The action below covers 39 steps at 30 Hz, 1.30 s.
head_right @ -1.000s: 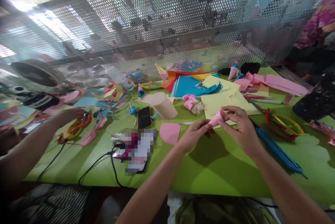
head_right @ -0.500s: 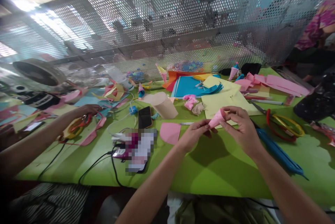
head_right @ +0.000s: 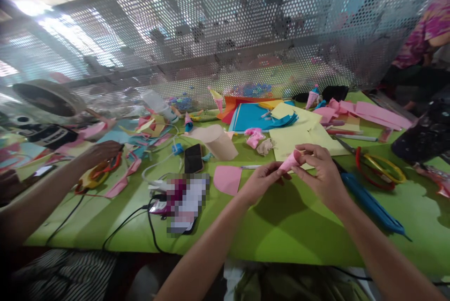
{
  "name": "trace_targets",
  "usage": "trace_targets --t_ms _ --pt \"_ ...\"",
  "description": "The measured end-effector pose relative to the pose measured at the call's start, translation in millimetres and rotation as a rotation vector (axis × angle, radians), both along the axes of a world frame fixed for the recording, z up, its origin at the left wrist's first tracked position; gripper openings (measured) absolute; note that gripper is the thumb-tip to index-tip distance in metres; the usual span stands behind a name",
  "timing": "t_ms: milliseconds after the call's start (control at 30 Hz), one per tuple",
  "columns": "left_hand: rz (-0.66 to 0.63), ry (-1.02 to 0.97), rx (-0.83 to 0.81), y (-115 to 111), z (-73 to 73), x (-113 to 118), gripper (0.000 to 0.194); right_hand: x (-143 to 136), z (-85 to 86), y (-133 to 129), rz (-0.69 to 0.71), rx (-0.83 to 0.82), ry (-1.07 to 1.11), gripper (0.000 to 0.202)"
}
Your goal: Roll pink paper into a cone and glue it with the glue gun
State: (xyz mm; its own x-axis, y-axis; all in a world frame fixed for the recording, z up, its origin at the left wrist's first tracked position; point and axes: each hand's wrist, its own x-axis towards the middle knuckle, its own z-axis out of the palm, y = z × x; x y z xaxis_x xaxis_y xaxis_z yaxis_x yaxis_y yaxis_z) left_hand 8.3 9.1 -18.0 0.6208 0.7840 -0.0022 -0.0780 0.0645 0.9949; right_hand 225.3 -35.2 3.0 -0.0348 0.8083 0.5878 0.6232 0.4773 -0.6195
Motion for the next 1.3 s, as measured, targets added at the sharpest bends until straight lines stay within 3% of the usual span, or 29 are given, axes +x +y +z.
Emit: trace_targets --t_ms 467,767,1067,1300 --pt "0.017 -0.005 0.021 3 -6.8 3 0.059 2 -2.7 2 -0.014 -0.020 0.054 0.010" --pt "0.036 -0.046 0.013 2 0.5 1 0.060 1 -3.1 2 -0.001 -0.061 0.062 0.012" --pt "0.037 -0.038 0.040 2 -2.4 2 0.060 0 -3.0 3 -0.006 -0.059 0.050 0.014" --pt "0.052 0.004 0.053 5 -13.4 6 0.043 0 0.7 2 -0.003 -0.065 0.055 0.014"
